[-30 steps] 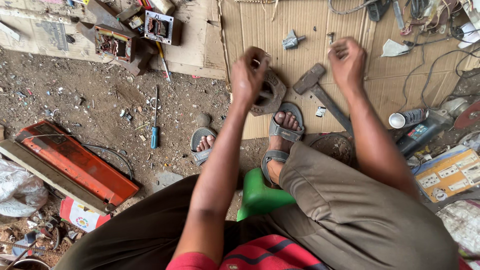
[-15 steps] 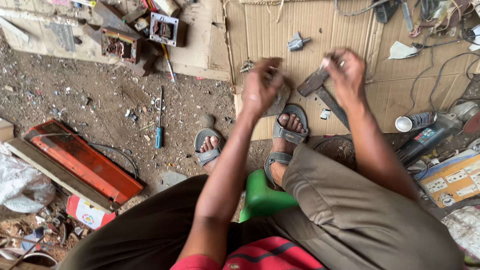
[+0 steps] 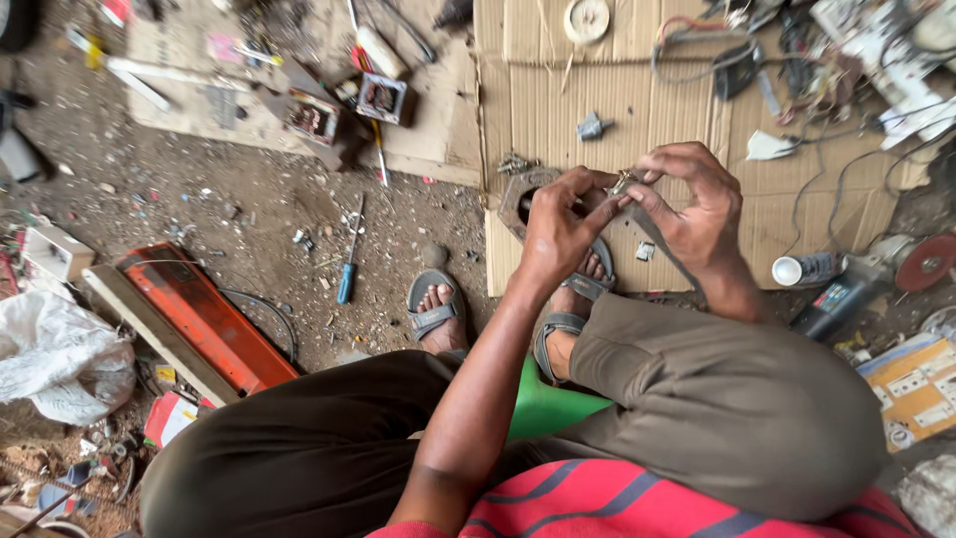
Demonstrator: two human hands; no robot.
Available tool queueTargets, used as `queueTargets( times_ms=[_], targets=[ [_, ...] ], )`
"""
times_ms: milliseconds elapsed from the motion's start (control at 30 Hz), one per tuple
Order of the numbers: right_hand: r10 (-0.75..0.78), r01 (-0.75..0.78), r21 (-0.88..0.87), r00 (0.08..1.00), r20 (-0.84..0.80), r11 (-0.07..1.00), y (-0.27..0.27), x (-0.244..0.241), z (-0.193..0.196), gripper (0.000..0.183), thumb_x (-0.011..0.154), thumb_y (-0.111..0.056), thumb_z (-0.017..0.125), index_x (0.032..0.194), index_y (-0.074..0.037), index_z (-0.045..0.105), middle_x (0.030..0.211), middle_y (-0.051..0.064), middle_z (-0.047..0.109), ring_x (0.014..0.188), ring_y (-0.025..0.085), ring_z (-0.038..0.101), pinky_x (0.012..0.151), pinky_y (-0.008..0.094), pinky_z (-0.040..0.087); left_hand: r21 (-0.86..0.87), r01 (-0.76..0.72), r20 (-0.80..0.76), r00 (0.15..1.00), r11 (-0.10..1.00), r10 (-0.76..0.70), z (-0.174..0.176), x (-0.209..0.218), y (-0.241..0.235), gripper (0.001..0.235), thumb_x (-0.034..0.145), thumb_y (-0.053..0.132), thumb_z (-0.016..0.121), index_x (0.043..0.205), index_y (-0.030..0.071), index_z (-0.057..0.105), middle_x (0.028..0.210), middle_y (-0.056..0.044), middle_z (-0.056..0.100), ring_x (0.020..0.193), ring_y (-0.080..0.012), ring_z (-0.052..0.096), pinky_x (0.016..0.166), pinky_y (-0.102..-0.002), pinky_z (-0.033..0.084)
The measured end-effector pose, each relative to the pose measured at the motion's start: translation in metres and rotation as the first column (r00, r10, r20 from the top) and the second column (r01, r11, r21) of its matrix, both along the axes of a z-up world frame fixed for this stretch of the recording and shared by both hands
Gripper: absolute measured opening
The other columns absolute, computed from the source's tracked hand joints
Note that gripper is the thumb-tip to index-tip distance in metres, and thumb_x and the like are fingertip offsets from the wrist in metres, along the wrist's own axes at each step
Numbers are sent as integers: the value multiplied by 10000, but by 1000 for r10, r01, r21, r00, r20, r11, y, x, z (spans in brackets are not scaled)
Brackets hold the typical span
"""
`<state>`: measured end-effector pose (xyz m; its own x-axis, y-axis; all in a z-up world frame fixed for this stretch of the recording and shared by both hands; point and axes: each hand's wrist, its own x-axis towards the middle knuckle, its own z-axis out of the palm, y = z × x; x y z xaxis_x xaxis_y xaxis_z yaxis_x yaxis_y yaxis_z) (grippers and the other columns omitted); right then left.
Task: The person sits on a low stool and uses a hammer and a metal anvil to break apart small electronic components. They repeatedly strike the components, separate the pieces by hand, and place the resulting parts into a plastic container.
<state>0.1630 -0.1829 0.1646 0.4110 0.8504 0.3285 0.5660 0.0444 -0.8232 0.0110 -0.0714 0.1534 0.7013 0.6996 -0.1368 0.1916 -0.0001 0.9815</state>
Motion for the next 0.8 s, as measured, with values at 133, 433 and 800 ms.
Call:
queueTargets(
  times_ms=[133, 433, 800],
  targets=[
    [146, -155, 37, 970, 193, 987, 9, 6, 61, 196, 941, -40, 811, 1110, -38, 711, 1116, 129, 704, 1039, 255, 712, 889, 329, 578, 64, -46, -21, 999, 997, 47, 57, -9, -6, 270, 850, 143, 821, 1065, -2, 746, 775, -68, 719, 679, -97, 656, 622, -269, 552],
    [345, -338, -96, 828, 443, 936, 13, -11, 186, 161, 888, -29, 774, 1042, -19, 728, 1086, 121, 740, 1030, 254, 738, 875, 353, 603, -201, -93, 359, 919, 975, 162, 146, -43, -26, 381, 906, 139, 774, 1251, -8, 707, 866, -65, 736, 820, -117, 695, 770, -275, 584],
    [363, -410, -52, 733, 575, 910, 18, -68, 235, 252, 871, 37, 748, 1103, -25, 671, 1107, 142, 718, 1020, 295, 737, 864, 379, 607, -148, -198, 355, 904, 969, 239, 194, -93, -33, 339, 905, 94, 751, 1197, -64, 685, 890, -89, 724, 816, -117, 690, 738, -273, 591]
  ],
)
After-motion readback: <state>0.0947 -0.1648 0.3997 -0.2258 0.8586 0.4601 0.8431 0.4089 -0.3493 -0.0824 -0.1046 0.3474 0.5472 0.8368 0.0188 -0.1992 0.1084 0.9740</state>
